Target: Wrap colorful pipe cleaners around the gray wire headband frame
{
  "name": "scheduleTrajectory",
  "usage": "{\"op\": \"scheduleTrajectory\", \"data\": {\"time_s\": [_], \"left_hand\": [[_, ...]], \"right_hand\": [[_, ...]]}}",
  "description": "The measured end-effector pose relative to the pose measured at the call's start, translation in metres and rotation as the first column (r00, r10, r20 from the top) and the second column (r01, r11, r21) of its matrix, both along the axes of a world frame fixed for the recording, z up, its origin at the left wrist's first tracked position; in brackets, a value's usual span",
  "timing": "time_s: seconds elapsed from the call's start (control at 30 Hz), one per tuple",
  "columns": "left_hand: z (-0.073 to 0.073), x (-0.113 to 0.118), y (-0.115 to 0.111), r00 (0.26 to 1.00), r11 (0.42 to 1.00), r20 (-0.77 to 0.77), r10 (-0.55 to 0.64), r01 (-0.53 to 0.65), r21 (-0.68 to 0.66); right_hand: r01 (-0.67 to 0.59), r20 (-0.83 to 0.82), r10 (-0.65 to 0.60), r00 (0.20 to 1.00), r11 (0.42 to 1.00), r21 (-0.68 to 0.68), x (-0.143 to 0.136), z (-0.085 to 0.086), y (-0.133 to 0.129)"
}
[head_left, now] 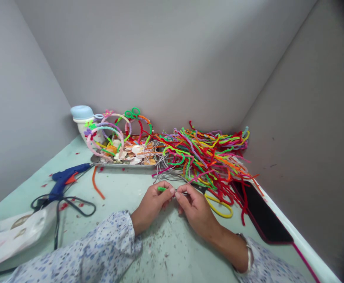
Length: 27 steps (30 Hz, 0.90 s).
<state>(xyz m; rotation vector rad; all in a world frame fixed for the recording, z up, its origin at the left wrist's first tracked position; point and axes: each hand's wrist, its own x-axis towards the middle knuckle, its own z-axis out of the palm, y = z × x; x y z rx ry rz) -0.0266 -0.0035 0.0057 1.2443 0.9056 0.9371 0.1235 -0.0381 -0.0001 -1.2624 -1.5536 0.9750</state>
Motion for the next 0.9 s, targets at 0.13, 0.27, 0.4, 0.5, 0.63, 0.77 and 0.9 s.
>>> {"op": "scheduleTrajectory", "data": {"time_s": [0.13, 0.27, 0.4, 0.5, 0.63, 0.77, 0.9], "left_hand": [[0.0006, 0.0004, -0.0001, 1.000, 1.000, -0.006, 0.004, -0.004, 0.014], [0.0027, 0.0004, -0.0008, 0.999, 1.000, -0.038, 0.002, -0.001, 0.018], [0.0030, 0.0005, -0.0012, 0.999, 1.000, -0.034, 0.008, -0.007, 0.012], [0.0013, 0.0003, -0.0007, 1.000, 1.000, -0.031, -0.001, 0.002, 0.013], [-0.0010, -0.0005, 0.0002, 0.999, 1.000, -0.033, -0.008, 0.009, 0.014], [-0.0011, -0.0012, 0.0001, 0.999, 1.000, -0.040, -0.013, 0.014, 0.014], [0.0008, -0.0011, -0.0009, 0.999, 1.000, -0.042, -0.017, 0.017, 0.003]], "right_hand": [[0.000, 0.014, 0.000, 1.000, 1.000, 0.016, 0.0002, -0.0027, 0.0001], [-0.008, 0.014, 0.008, 1.000, 1.000, 0.018, 0.0005, -0.0041, 0.0002], [-0.004, 0.019, 0.003, 1.000, 1.000, 0.007, 0.0008, -0.0041, 0.0002], [0.001, 0.020, -0.001, 1.000, 1.000, -0.008, 0.0010, -0.0038, -0.0001], [0.002, 0.011, -0.001, 1.000, 1.000, -0.014, 0.0010, -0.0035, -0.0002], [0.006, 0.010, -0.006, 1.000, 1.000, -0.002, 0.0009, -0.0048, -0.0001], [0.003, 0.027, -0.003, 1.000, 1.000, -0.001, 0.0010, -0.0059, 0.0001]]}}
